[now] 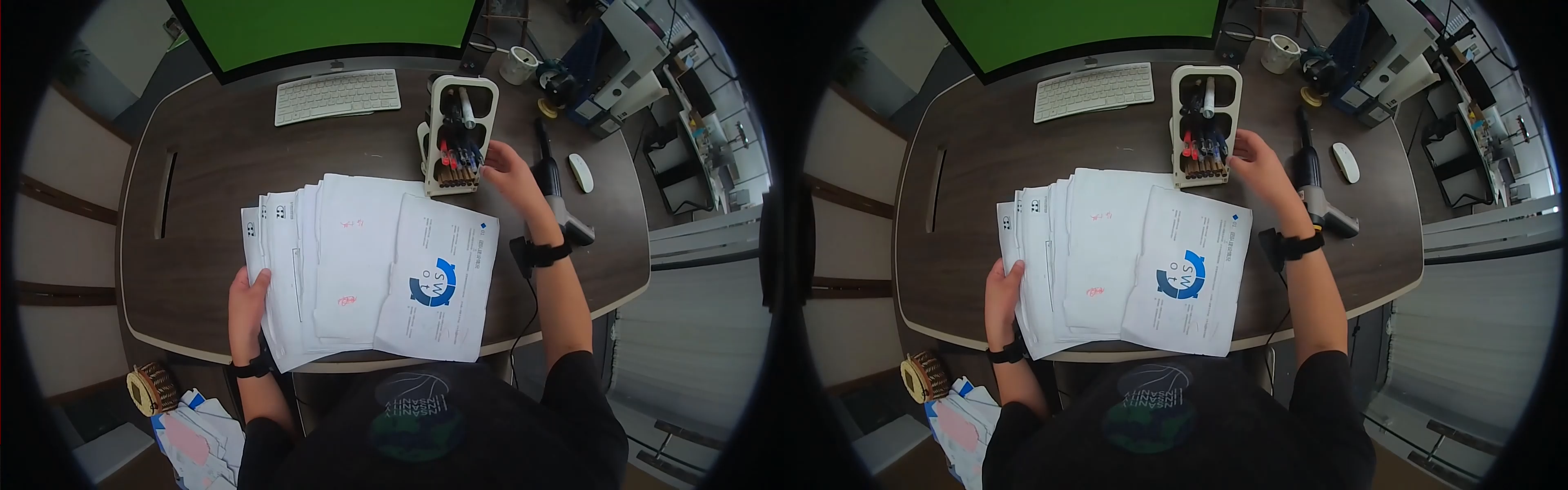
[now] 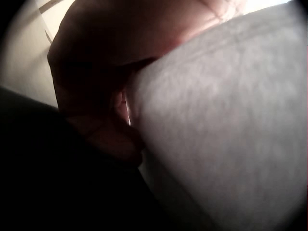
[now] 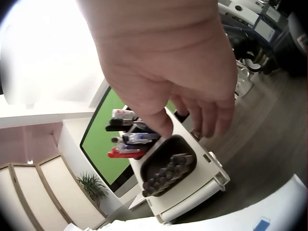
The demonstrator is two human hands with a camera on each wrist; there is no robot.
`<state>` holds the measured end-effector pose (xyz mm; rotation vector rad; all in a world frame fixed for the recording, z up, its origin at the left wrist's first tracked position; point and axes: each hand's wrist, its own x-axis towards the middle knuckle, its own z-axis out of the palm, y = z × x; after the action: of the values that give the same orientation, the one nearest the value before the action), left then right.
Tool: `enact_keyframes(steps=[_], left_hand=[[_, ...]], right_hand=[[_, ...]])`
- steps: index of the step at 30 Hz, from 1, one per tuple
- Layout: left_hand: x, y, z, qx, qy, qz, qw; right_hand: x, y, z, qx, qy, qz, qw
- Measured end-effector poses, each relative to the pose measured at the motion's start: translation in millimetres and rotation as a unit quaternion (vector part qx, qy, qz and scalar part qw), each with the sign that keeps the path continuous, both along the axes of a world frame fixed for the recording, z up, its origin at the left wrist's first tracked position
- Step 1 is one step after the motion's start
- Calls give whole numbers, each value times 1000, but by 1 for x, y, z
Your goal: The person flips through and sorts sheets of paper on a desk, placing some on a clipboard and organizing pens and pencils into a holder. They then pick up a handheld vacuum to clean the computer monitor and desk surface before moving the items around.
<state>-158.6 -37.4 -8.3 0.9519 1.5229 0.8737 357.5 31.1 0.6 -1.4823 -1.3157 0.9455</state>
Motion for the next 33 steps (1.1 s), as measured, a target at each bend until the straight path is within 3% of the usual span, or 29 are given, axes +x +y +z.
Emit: enact_keyframes(steps=[2,6,7,10,11,13,19,23,33], left_hand=[[-1,-2,0,-4,-9,3,1000],[0,-6,2,-8,3,7,1000],[1,-5,2,-10,2,6,1000],[0,-2,2,-30,6,0,1000],[1,0,2,-38,10,-4,999],[3,2,0,-35,5,1,999],[10,3,4,-28,-1,17,999],[7,-2,4,-25,-22,28,999],[4,0,-3,-24,-1,14,1000]], right_hand=[[-1,13,9,-67,36,42,996],[0,27,16,-102,51,76,990],[-1,28,16,-80,26,82,993],[-30,15,50,-27,-186,114,976],[-46,8,59,5,-146,111,983],[-67,1,69,43,-224,126,965],[-135,-7,72,208,-470,151,845],[-159,-1,70,282,-506,157,800],[-151,1,61,323,-491,117,800]])
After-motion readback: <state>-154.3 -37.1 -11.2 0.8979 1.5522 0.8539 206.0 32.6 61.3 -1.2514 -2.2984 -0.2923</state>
